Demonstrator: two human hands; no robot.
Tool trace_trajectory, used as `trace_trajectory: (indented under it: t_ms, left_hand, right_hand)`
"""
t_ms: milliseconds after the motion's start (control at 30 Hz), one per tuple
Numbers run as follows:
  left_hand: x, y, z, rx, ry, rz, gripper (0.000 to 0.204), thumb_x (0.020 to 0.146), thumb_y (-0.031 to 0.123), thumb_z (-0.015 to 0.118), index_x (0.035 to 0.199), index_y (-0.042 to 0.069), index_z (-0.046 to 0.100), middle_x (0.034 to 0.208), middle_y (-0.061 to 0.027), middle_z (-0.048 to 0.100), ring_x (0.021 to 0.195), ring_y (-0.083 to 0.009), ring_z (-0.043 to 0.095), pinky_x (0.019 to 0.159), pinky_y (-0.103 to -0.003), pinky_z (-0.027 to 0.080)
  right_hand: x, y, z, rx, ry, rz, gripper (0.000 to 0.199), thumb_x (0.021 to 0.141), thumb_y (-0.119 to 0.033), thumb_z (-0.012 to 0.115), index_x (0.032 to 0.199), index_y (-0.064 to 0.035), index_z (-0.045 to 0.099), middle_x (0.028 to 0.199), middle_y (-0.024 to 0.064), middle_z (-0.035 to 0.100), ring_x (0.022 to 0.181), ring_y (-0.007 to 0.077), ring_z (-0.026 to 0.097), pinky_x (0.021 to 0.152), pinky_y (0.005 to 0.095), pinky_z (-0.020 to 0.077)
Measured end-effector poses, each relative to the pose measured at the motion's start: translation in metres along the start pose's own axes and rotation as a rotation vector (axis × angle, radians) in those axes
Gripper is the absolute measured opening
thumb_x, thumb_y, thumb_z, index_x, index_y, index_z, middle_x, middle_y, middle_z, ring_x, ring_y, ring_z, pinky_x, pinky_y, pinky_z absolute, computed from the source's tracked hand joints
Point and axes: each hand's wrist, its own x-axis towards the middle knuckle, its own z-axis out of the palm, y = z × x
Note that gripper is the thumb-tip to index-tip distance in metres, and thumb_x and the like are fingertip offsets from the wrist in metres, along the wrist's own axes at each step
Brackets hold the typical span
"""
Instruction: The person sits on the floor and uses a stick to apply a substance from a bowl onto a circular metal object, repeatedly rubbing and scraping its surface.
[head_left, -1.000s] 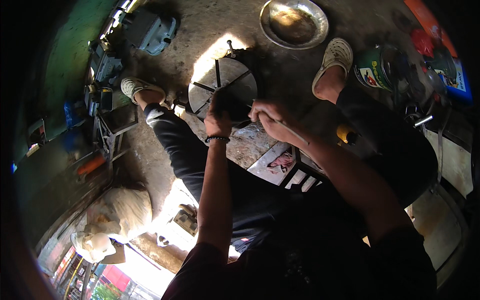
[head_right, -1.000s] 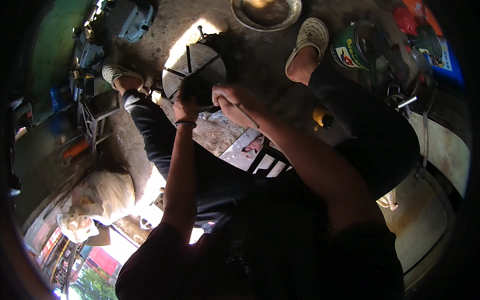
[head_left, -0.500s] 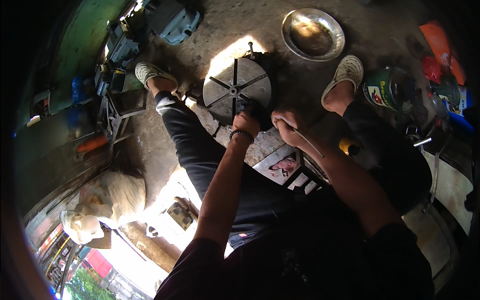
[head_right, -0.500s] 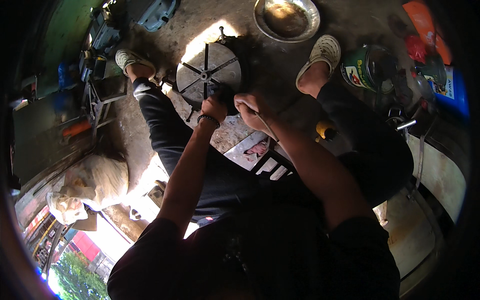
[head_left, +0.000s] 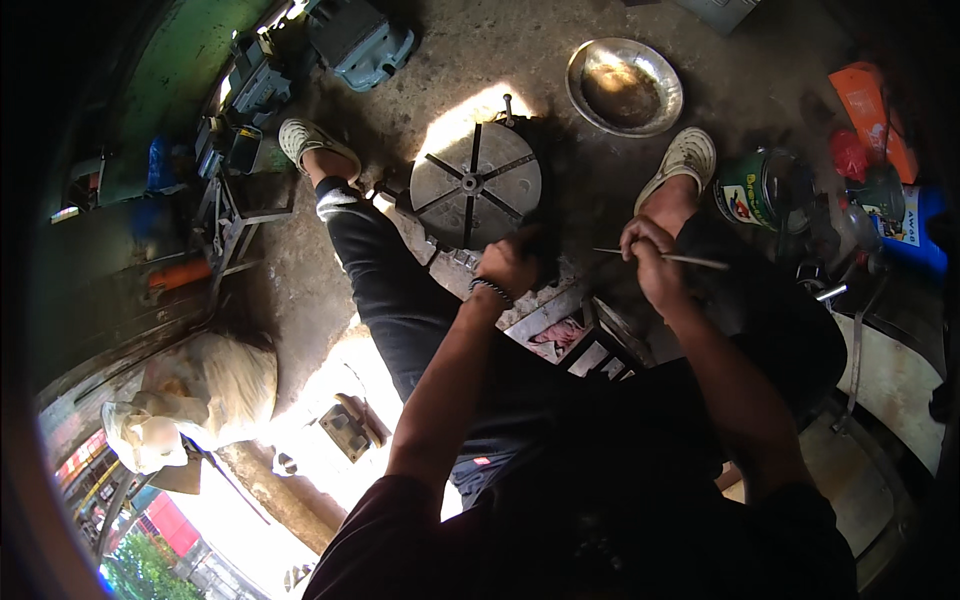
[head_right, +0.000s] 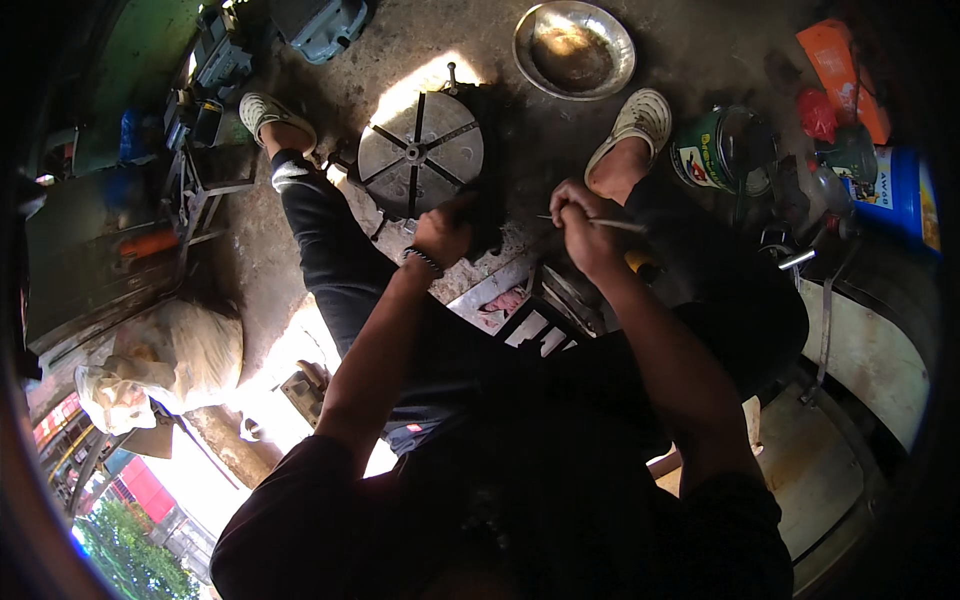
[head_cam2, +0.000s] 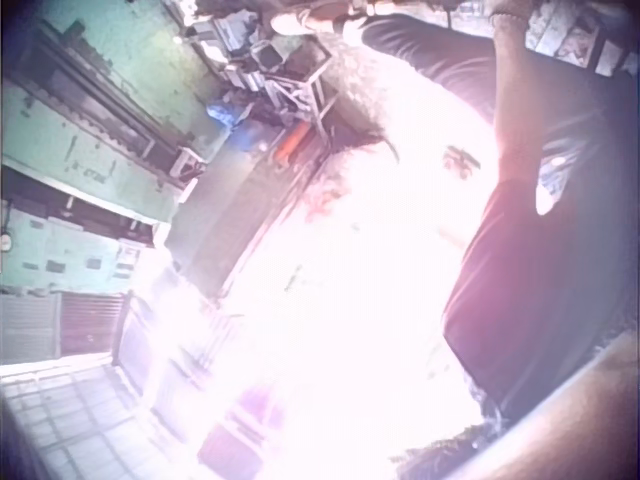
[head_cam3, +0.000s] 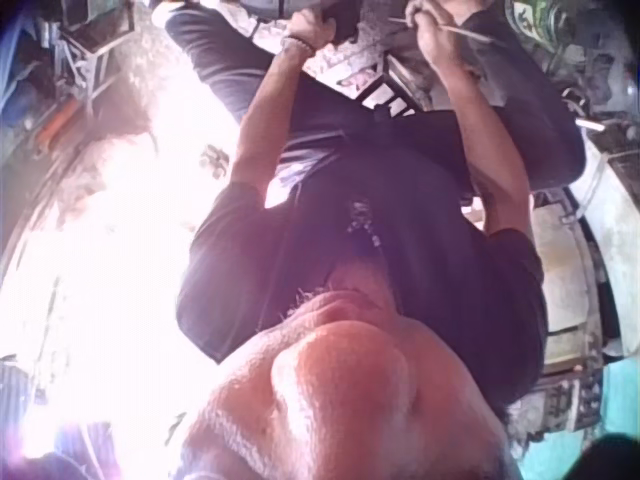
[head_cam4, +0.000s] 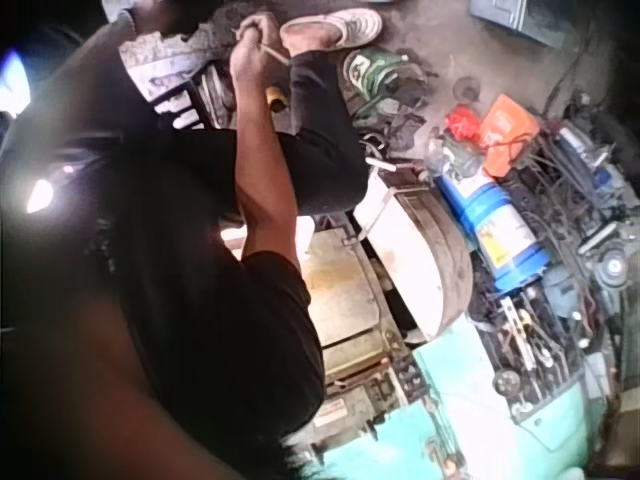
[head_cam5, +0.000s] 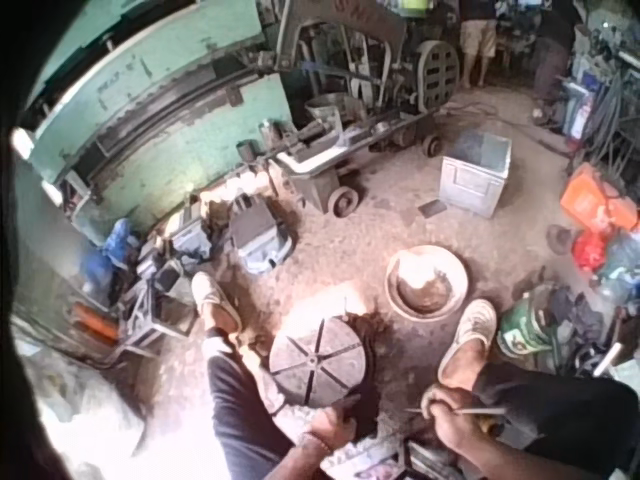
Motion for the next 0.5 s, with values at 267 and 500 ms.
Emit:
trace_trajectory:
  t_ms: [267,500]
  left_hand:
    - [-0.035,-0.015,-0.028,-0.048,-0.068,-0.107,0.041,0.079,0.023,0.061,0.118,0.011,0.062,0.110,-0.0179,0.066,0.104,-0.0348,0.062,0.089,-0.041,0.050]
    - [-0.041,-0.008,-0.033,-0.052,-0.095,-0.109,0.036,0.081,0.031,0.069,0.111,0.012,0.065,0.103,-0.0134,0.068,0.097,-0.0315,0.065,0.085,-0.038,0.051]
  right_hand:
    - [0.015,-0.016,-0.008,-0.445,0.256,0.409,0.045,0.101,-0.043,0.039,0.103,-0.0035,0.060,0.086,0.0001,0.056,0.075,0.0065,0.047,0.066,0.0232,0.0380]
    - [0.020,-0.018,0.001,-0.329,0.006,0.695,0.056,0.099,-0.054,0.036,0.100,-0.0036,0.059,0.076,0.0065,0.059,0.056,0.0126,0.057,0.054,0.0230,0.0443]
